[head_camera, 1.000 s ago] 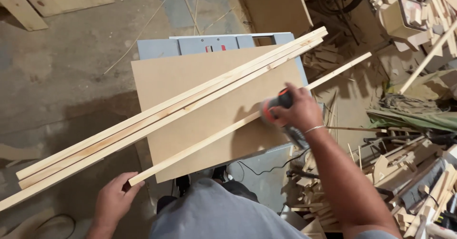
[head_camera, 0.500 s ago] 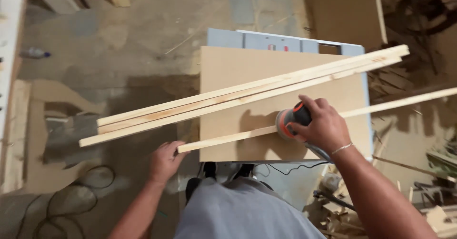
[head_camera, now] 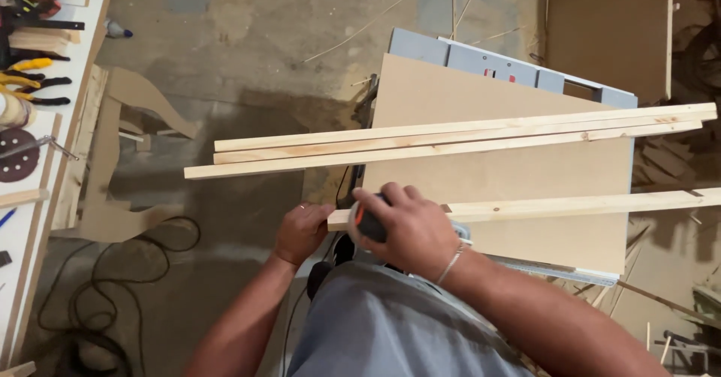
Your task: Sanding wooden strips using an orbital sander on a workbench
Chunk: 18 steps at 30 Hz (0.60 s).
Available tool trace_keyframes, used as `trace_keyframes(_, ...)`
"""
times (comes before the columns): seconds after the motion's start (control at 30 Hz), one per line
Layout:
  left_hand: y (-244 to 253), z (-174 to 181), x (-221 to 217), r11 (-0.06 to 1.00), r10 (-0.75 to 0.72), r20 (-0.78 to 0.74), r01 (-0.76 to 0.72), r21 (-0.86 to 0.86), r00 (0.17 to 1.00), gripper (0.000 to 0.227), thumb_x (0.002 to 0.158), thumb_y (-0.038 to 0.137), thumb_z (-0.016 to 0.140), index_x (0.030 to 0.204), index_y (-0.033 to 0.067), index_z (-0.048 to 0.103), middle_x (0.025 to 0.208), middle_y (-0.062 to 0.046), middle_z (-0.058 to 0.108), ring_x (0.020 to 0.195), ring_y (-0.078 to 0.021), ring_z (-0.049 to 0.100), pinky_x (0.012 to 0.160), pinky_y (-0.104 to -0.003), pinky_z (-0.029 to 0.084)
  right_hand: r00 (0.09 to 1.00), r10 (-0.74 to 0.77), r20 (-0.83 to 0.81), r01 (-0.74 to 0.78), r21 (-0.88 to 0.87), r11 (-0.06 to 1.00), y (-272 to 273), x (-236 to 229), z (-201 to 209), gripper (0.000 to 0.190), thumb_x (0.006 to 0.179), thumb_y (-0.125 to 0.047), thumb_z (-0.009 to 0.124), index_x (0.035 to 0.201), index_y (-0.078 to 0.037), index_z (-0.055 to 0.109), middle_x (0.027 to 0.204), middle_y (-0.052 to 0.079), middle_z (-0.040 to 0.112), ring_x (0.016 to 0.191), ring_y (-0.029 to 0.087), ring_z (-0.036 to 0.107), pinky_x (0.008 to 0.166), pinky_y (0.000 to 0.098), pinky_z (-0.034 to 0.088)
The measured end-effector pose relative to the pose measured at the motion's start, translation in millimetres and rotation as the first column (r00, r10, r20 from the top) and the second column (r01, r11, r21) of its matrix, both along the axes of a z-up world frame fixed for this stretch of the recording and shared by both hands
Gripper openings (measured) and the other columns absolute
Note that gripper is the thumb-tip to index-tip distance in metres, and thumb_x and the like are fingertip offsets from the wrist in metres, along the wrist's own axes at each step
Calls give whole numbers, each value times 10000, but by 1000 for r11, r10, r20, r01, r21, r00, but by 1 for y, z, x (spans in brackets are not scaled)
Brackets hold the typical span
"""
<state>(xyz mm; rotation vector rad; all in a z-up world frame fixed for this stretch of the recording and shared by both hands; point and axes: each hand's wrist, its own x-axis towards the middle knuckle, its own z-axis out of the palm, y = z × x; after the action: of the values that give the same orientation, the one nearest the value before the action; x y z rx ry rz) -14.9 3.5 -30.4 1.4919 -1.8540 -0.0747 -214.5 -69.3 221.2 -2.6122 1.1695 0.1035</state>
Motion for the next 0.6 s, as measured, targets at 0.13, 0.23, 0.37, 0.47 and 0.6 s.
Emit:
trace_keyframes(0.13, -2, 12, -1, 999, -16, -50, 14, -36, 999, 172, 843, 125, 644, 980, 208, 708, 721, -26, 619, 694, -247, 667, 654, -386, 574, 998, 56, 41, -55, -39, 998, 10, 20, -14, 732, 747, -526, 767, 1413, -307, 554, 1080, 54, 566, 920, 331, 638, 674, 465, 609)
trace_keyframes(0.23, -2, 5, 1, 999, -41, -52, 39, -26, 998, 187, 836, 145, 655, 997, 222, 708, 734, -10, 633, 705, -242, 676, 654, -394, 576, 996, 87, 29, -85, -60, 995, 14, 27, -21, 725, 765, -537, 748, 1428, -346, 525, 1095, 44, 554, 916, 321, 630, 659, 452, 603)
trace_keyframes(0.37, 0, -13, 3, 998, -46, -34, 45, -44, 998, 47, 877, 184, 661, 914, 209, 676, 744, -1, 637, 717, -238, 685, 666, -376, 573, 996, 89, 14, -89, -31, 996, 16, 33, -20, 766, 752, -514, 765, 1445, -330, 496, 1095, 54, 545, 910, 327, 625, 657, 457, 602)
trace_keyframes(0.47, 3, -6, 0, 998, -42, -26, 40, -52, 999, 114, 870, 189, 670, 977, 224, 691, 773, 9, 661, 741, -223, 696, 713, -358, 586, 998, 58, 9, -58, -30, 998, 16, 30, -19, 756, 761, -520, 753, 1444, -321, 498, 1072, 56, 543, 897, 331, 623, 651, 464, 599)
trace_keyframes(0.6, 2, 4, -1, 994, -67, -23, 65, -87, 997, 124, 907, 172, 633, 1001, 211, 703, 780, 5, 670, 739, -199, 696, 727, -354, 588, 999, -31, 18, 32, -61, 998, 14, 14, -7, 723, 764, -503, 761, 1417, -295, 531, 1058, 69, 554, 882, 328, 621, 648, 468, 593)
